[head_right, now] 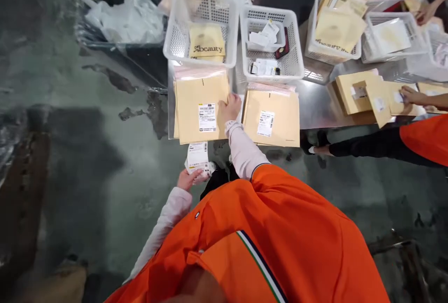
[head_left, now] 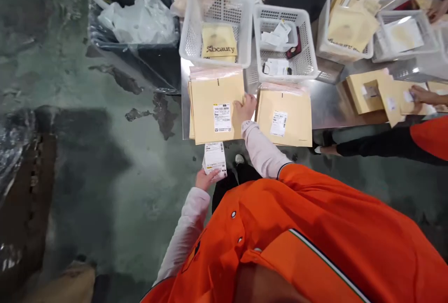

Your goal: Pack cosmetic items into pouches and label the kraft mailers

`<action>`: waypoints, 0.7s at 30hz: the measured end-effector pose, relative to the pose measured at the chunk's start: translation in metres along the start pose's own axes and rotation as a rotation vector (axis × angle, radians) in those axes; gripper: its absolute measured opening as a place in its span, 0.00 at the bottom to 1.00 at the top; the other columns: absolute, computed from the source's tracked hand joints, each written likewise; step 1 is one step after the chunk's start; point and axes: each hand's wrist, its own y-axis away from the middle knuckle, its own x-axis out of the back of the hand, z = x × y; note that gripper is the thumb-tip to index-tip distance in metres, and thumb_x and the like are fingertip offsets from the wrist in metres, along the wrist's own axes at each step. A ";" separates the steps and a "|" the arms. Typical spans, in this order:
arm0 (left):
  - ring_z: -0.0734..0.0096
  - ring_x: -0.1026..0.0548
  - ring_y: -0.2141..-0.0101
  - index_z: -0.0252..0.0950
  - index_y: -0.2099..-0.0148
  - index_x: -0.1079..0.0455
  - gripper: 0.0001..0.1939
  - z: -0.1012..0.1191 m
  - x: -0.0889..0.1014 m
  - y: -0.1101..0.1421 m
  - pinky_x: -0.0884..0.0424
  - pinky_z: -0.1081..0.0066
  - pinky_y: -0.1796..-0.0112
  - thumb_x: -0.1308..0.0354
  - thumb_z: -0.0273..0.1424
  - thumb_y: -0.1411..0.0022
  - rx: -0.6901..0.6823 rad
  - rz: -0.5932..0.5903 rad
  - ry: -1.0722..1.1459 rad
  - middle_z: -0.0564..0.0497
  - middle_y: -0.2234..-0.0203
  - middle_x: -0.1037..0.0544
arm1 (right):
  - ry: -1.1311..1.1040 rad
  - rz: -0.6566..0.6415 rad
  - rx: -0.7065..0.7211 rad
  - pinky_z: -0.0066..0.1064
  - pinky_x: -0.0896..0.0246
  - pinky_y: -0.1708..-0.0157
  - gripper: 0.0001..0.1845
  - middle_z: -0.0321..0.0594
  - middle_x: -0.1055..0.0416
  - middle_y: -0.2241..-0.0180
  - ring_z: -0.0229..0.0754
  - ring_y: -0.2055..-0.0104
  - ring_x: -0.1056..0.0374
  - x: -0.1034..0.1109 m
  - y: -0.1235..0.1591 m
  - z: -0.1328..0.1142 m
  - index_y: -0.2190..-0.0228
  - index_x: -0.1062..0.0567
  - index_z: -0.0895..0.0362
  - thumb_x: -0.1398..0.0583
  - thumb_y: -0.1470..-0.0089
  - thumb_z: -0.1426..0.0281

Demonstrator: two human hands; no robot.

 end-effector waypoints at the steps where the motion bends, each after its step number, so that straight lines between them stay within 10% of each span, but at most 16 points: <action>1: 0.35 0.19 0.49 0.32 0.58 0.19 0.30 0.006 -0.002 -0.003 0.22 0.42 0.45 0.18 0.39 0.63 -0.014 -0.010 -0.003 0.36 0.59 0.14 | -0.066 0.036 -0.025 0.45 0.37 0.35 0.31 0.60 0.33 0.39 0.50 0.37 0.34 0.009 0.002 0.008 0.33 0.39 0.62 0.44 0.32 0.66; 6: 0.36 0.19 0.50 0.35 0.54 0.22 0.34 0.024 -0.013 -0.015 0.19 0.41 0.52 0.21 0.51 0.56 -0.078 -0.093 0.010 0.36 0.54 0.15 | -0.200 0.084 -0.287 0.39 0.33 0.40 0.30 0.61 0.29 0.41 0.48 0.41 0.29 0.118 0.005 0.088 0.34 0.39 0.66 0.44 0.31 0.64; 10: 0.39 0.19 0.49 0.33 0.54 0.24 0.37 0.027 -0.039 -0.022 0.22 0.43 0.48 0.21 0.53 0.60 -0.144 -0.093 0.006 0.35 0.55 0.16 | 0.074 0.131 -0.435 0.53 0.40 0.35 0.40 0.71 0.35 0.37 0.61 0.34 0.37 0.180 0.010 0.112 0.38 0.35 0.71 0.32 0.42 0.60; 12: 0.41 0.18 0.51 0.34 0.56 0.24 0.38 0.031 -0.055 -0.024 0.21 0.46 0.50 0.21 0.53 0.64 -0.152 -0.092 -0.003 0.37 0.58 0.15 | 0.045 -0.066 -0.363 0.54 0.37 0.37 0.41 0.67 0.31 0.41 0.64 0.36 0.35 0.171 0.023 0.088 0.44 0.28 0.68 0.27 0.50 0.55; 15: 0.45 0.17 0.55 0.35 0.58 0.23 0.38 0.040 -0.070 -0.027 0.20 0.52 0.52 0.19 0.49 0.69 -0.159 -0.144 -0.070 0.41 0.61 0.15 | -0.407 -0.711 -0.181 0.44 0.27 0.49 0.31 0.49 0.21 0.57 0.55 0.50 0.25 0.125 0.064 0.036 0.58 0.21 0.61 0.27 0.54 0.50; 21: 0.52 0.17 0.59 0.34 0.62 0.21 0.32 0.056 -0.065 -0.042 0.21 0.59 0.55 0.19 0.46 0.69 -0.254 -0.019 0.027 0.41 0.63 0.15 | -0.731 -0.759 -0.158 0.33 0.30 0.64 0.27 0.37 0.25 0.72 0.40 0.68 0.28 0.070 0.131 -0.006 0.70 0.24 0.58 0.26 0.57 0.49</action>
